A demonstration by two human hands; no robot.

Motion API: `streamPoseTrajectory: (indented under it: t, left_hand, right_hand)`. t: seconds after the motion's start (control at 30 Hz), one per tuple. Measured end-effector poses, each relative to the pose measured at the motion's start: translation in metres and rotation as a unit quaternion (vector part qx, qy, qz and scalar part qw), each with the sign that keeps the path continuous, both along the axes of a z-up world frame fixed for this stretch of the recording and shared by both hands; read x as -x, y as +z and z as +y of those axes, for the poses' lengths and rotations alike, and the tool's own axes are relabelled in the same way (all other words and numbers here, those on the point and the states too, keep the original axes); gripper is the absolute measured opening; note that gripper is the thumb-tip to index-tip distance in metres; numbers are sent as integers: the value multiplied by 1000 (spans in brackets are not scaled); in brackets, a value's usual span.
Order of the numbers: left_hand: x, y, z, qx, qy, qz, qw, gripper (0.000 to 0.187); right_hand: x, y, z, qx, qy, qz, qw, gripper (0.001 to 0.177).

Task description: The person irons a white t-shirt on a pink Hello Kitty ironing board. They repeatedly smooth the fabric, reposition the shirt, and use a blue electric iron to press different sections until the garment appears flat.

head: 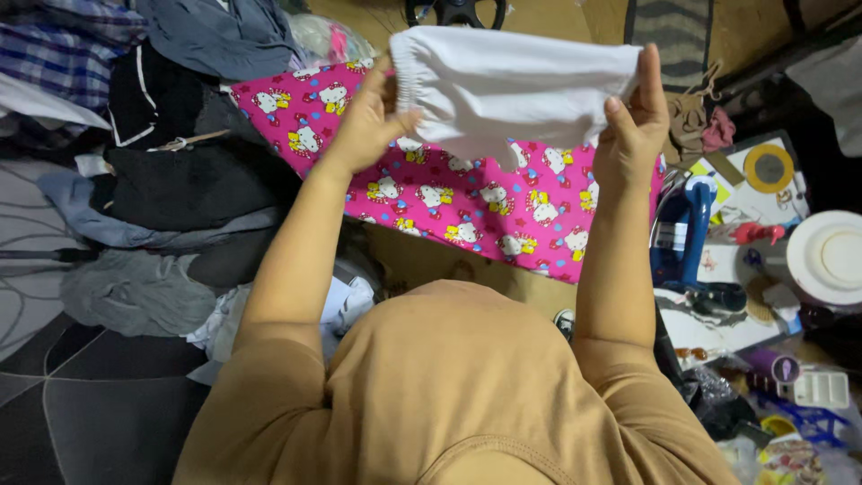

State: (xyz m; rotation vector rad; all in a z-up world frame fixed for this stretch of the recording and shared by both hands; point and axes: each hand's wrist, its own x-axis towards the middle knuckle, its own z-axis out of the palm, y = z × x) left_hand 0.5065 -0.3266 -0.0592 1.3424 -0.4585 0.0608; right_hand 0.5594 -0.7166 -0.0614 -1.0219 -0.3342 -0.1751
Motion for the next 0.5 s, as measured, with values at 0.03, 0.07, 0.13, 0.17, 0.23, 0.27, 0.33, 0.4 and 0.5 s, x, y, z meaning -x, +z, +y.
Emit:
streamPoseTrajectory:
  t: [0.03, 0.07, 0.13, 0.17, 0.23, 0.27, 0.33, 0.4, 0.5]
  left_hand:
    - [6, 4, 1, -80, 11, 0, 997, 90]
    - [14, 10, 2, -161, 22, 0, 987, 97]
    - [31, 25, 3, -286, 20, 30, 958, 106]
    - [42, 33, 3, -331, 7, 60, 942, 108]
    - [60, 51, 7, -366, -23, 75, 927, 110]
    - [70, 56, 10, -357, -39, 65, 931, 111]
    - [83, 60, 14, -311, -83, 85, 943, 112]
    - [83, 53, 18, -235, -139, 144, 951, 113]
    - [51, 12, 17, -296, -128, 38, 946, 115]
  right_hand:
    - [8, -3, 0, -25, -5, 13, 1000, 75]
    - [17, -5, -1, -23, -19, 13, 999, 76]
    - [35, -5, -4, -18, -48, 12, 999, 77]
    - [47, -4, -5, -13, -66, 2, 998, 77]
    - [71, -1, -8, -2, -102, -18, 995, 76]
    - [86, 0, -10, -5, -98, -13, 995, 76]
    - [104, 2, -16, 0, -96, -6, 995, 77]
    - [108, -3, -22, 31, -105, -3, 994, 79]
    - [91, -32, -27, 73, -98, 26, 992, 83]
